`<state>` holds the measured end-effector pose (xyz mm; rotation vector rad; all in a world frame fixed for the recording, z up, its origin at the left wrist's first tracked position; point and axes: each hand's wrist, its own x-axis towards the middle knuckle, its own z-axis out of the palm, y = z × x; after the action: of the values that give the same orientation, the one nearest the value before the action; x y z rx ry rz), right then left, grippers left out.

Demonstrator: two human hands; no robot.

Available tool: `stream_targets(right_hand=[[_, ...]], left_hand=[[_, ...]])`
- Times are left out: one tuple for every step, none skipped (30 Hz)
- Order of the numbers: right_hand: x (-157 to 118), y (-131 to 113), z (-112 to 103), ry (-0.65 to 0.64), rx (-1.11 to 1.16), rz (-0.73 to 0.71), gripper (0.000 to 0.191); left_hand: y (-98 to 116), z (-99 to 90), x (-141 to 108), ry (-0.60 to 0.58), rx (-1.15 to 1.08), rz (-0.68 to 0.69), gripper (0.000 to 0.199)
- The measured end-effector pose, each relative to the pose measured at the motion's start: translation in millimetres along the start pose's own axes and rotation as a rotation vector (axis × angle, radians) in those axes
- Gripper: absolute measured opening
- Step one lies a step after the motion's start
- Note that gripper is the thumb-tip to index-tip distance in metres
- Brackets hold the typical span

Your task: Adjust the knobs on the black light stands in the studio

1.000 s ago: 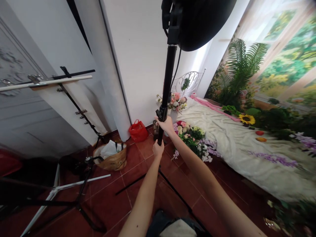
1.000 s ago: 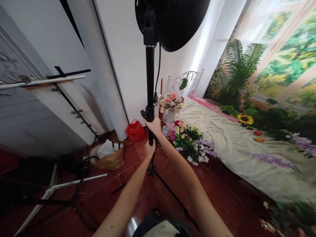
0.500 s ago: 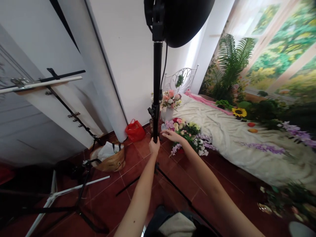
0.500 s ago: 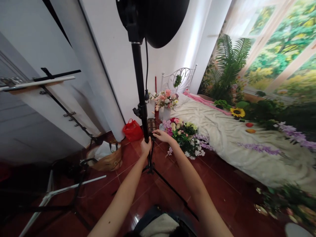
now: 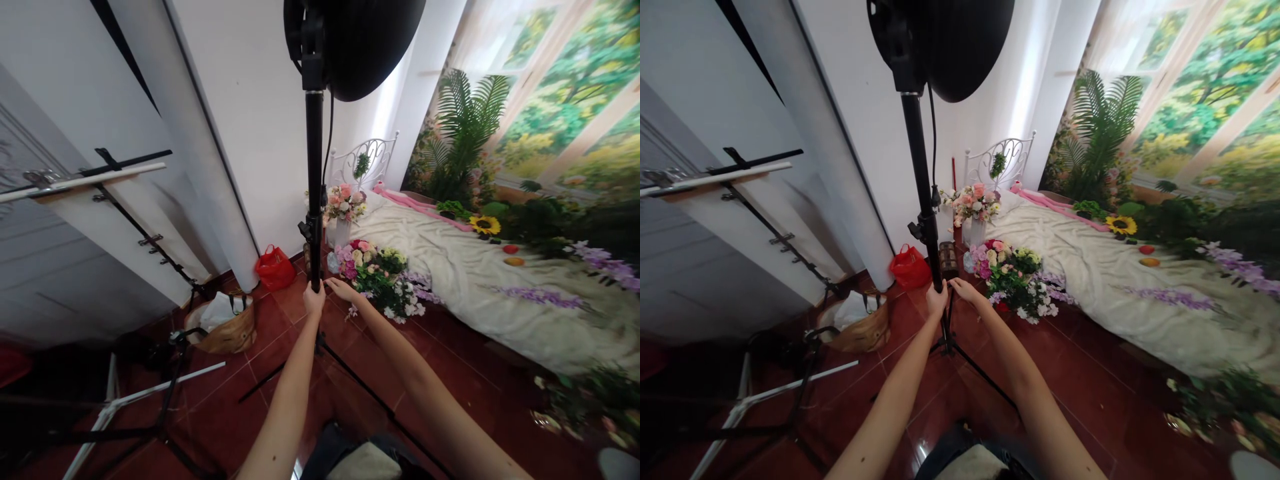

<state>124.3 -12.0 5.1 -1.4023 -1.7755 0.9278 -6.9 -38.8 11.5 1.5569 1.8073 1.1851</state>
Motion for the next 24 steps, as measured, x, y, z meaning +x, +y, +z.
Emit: stream_targets(right_hand=[[-0.4, 0.2, 2.6, 0.029, 0.001, 0.039, 0.031], [-0.5, 0.2, 5.1, 0.059, -0.003, 0.085, 0.033], [-0.2, -0.2, 7.4, 0.084, -0.011, 0.135, 0.036], [0.6, -1.0, 9.2, 0.105, -0.022, 0.181, 0.039], [2.0, -2.3, 10.7, 0.122, -0.034, 0.220, 0.041], [3.7, -4.0, 11.7, 0.139, -0.046, 0.249, 0.043], [5.5, -6.1, 12.5, 0.159, -0.057, 0.271, 0.044], [7.2, -8.5, 13.3, 0.188, -0.070, 0.296, 0.044], [8.4, -10.9, 14.4, 0.224, -0.084, 0.320, 0.044], [8.8, -13.2, 15.9, 0.262, -0.097, 0.341, 0.043], [8.2, -15.2, 18.1, 0.299, -0.113, 0.360, 0.042], [6.6, -16.7, 20.8, 0.336, -0.124, 0.374, 0.040], [4.0, -17.7, 24.2, 0.372, -0.121, 0.380, 0.040], [0.7, -18.2, 27.8, 0.401, -0.094, 0.378, 0.039], [-2.9, -18.4, 31.6, 0.423, -0.037, 0.368, 0.038], [-6.5, -18.4, 35.3, 0.438, 0.053, 0.355, 0.036], [-9.8, -18.5, 38.5, 0.447, 0.174, 0.344, 0.033], [-12.5, -18.8, 41.1, 0.445, 0.321, 0.340, 0.030], [-14.6, -19.3, 43.0, 0.435, 0.465, 0.341, 0.029], [-16.0, -20.3, 44.0, 0.425, 0.590, 0.346, 0.029], [-16.8, -21.6, 44.4, 0.410, 0.687, 0.351, 0.029], [-17.0, -23.1, 44.2, 0.391, 0.752, 0.352, 0.030], [-16.8, -24.9, 43.5, 0.373, 0.779, 0.347, 0.030], [-16.4, -26.6, 42.6, 0.353, 0.752, 0.332, 0.030]], left_hand=[[0.5, -0.7, -0.2, -0.002, 0.006, -0.003, 0.040], [0.8, -1.4, -0.3, -0.004, 0.011, -0.004, 0.041], [1.0, -1.9, -0.3, -0.006, 0.013, -0.002, 0.041], [1.2, -2.5, -0.2, -0.006, 0.014, 0.000, 0.040], [1.3, -3.0, -0.1, -0.004, 0.015, 0.000, 0.040], [1.6, -3.4, 0.0, -0.002, 0.015, 0.000, 0.039], [1.9, -3.9, 0.1, 0.000, 0.014, -0.001, 0.038], [2.4, -4.3, 0.2, 0.000, 0.015, -0.005, 0.037], [3.0, -4.8, 0.2, -0.003, 0.017, -0.010, 0.037], [3.5, -5.1, 0.2, -0.010, 0.020, -0.014, 0.036], [3.9, -5.4, 0.2, -0.018, 0.024, -0.018, 0.036], [4.0, -5.5, 0.2, -0.026, 0.030, -0.021, 0.036], [3.7, -5.4, 0.2, -0.033, 0.036, -0.023, 0.037], [3.0, -5.1, 0.3, -0.037, 0.041, -0.024, 0.037], [1.9, -4.7, 0.6, -0.036, 0.045, -0.023, 0.036], [0.6, -4.1, 0.9, -0.032, 0.047, -0.020, 0.036], [-0.8, -3.5, 1.3, -0.026, 0.046, -0.014, 0.036], [-2.2, -3.0, 1.8, -0.022, 0.042, -0.006, 0.036], [-3.3, -2.7, 2.1, -0.019, 0.037, 0.001, 0.036], [-4.0, -2.6, 2.4, -0.019, 0.032, 0.006, 0.036], [-4.2, -2.9, 2.4, -0.023, 0.028, 0.006, 0.037], [-3.9, -3.5, 2.3, -0.028, 0.025, 0.004, 0.037], [-3.3, -4.5, 1.9, -0.033, 0.023, 0.003, 0.037], [-2.3, -5.6, 1.3, -0.037, 0.021, 0.003, 0.036]])
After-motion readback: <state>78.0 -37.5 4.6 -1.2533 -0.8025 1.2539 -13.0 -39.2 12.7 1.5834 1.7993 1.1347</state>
